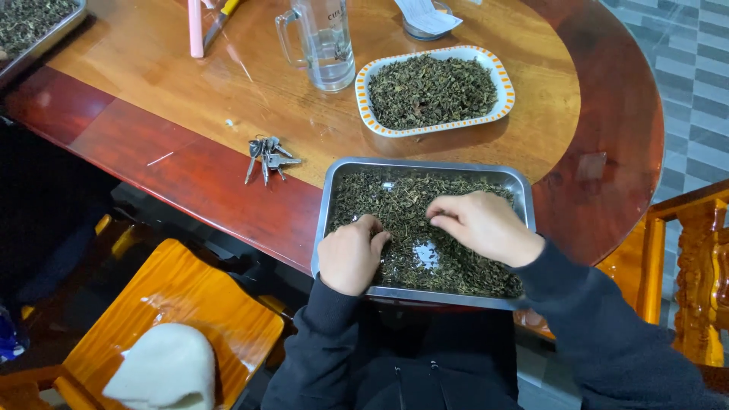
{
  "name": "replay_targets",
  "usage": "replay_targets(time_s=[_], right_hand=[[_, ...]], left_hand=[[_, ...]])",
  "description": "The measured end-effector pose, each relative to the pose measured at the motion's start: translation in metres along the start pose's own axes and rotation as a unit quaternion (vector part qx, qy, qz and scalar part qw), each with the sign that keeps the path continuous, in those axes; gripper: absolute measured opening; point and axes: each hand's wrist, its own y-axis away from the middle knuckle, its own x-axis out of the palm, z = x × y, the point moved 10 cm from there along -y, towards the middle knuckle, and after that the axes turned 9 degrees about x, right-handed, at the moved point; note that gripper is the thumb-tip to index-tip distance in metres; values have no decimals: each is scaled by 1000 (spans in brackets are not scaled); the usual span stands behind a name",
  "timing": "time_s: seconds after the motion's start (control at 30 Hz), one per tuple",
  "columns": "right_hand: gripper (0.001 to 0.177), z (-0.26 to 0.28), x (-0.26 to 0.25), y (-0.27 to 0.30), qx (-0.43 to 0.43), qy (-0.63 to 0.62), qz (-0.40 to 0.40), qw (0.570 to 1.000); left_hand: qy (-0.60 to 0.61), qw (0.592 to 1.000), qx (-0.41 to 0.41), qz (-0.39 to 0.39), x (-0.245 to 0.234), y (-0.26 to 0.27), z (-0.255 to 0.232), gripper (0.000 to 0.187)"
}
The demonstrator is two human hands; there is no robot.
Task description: Sorting through dried tea leaves in a metal tray to remove stems or impurities by hand.
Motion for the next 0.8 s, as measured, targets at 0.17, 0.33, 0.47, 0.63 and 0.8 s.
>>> replay_targets(time_s=[0.17,0.33,0.47,0.63,0.8], right_hand=[[15,6,32,-15,-39,88,8,995],[9,-5,34,-12,-30,119,4,992],[4,-25,16,-6,15,-60,21,998],[8,-56,25,-4,14,-207,39,977],[12,-75,31,1,-24,-309,41,950]], left_hand=[[23,1000,-1,-6,-6,5,2,18],[37,999,8,-6,-9,7,-2,17],[45,998,32,-10,-15,6,-15,15],[34,996,78,-3,-12,4,-45,15],[41,981,178,61,28,5,-92,9]])
